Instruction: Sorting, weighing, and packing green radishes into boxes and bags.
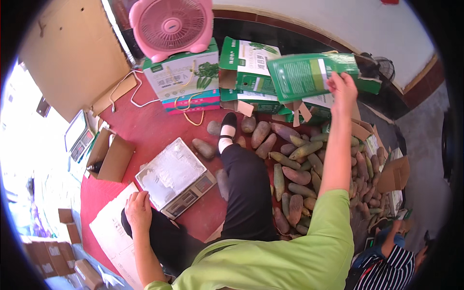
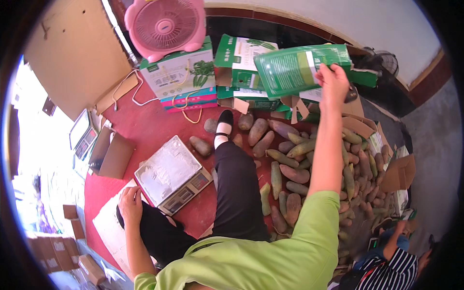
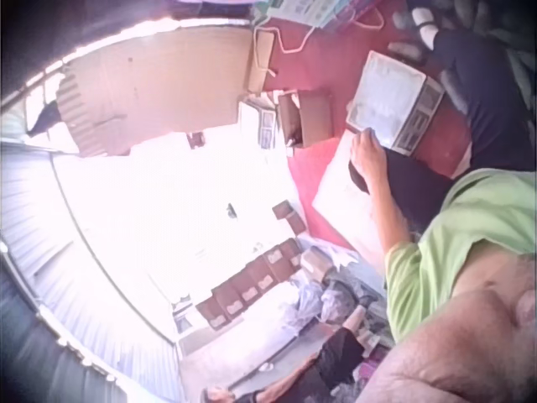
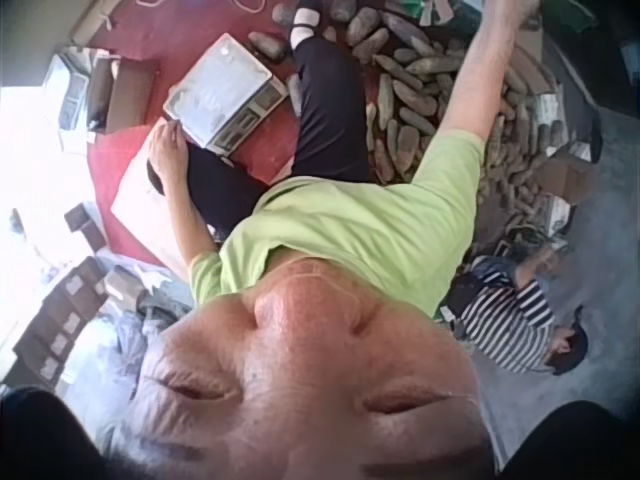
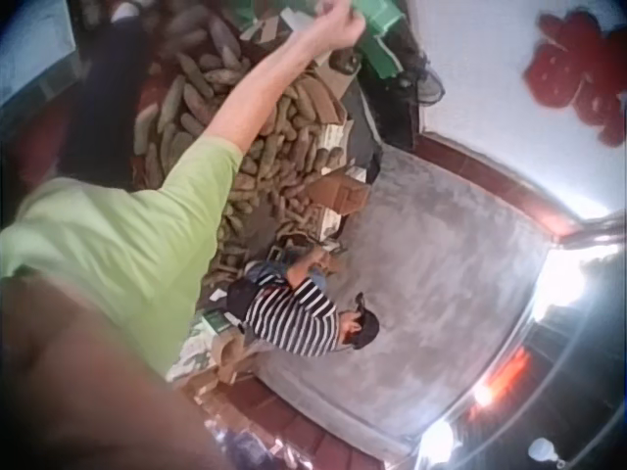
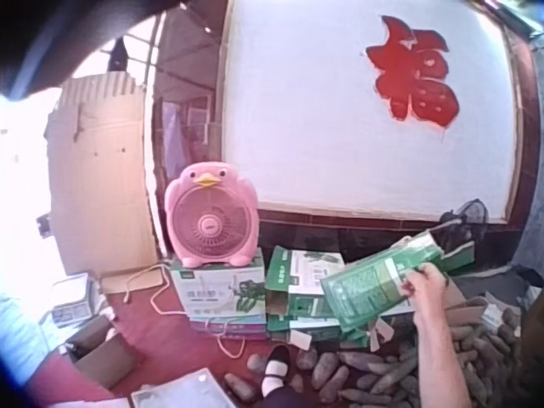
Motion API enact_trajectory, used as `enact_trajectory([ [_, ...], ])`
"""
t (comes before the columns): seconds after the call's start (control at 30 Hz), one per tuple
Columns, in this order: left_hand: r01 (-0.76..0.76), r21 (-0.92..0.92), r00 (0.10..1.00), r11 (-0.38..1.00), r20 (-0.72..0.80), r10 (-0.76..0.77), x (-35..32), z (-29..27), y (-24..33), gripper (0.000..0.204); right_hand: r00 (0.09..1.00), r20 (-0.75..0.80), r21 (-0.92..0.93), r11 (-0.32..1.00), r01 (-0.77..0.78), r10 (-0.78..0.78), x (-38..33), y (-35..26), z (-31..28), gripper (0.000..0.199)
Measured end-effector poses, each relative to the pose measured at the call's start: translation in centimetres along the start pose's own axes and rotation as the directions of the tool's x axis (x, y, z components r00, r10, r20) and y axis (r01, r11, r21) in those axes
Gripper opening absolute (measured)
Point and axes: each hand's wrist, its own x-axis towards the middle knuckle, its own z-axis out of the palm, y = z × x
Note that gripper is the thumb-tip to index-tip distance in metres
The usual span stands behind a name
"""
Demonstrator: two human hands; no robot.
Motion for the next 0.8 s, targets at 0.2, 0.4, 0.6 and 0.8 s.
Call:
enact_trajectory([
  [0.2,-0.006,-0.045,0.998,0.999,-0.058,0.003,-0.7,-0.8,-0.7,0.008,0.953,0.295,-0.071,0.993,0.099,-0.074,-4.5,-5.6,2.0,0.017],
  [0.4,0.098,-0.397,0.983,0.913,-0.103,-0.151,-0.8,-2.9,-2.4,0.017,0.688,0.725,0.009,0.999,0.053,-0.043,-10.5,-7.6,8.0,0.014],
  [0.6,0.073,-0.343,0.967,0.936,-0.205,-0.151,1.8,-6.1,-4.2,0.052,0.387,0.920,-0.003,0.988,0.154,-0.057,-17.2,-2.0,15.3,0.018],
  [0.8,0.139,0.032,0.928,0.990,-0.354,-0.119,3.0,-7.8,-8.3,0.092,0.201,0.975,0.086,0.995,0.053,-0.095,-25.0,6.5,20.1,0.016],
])
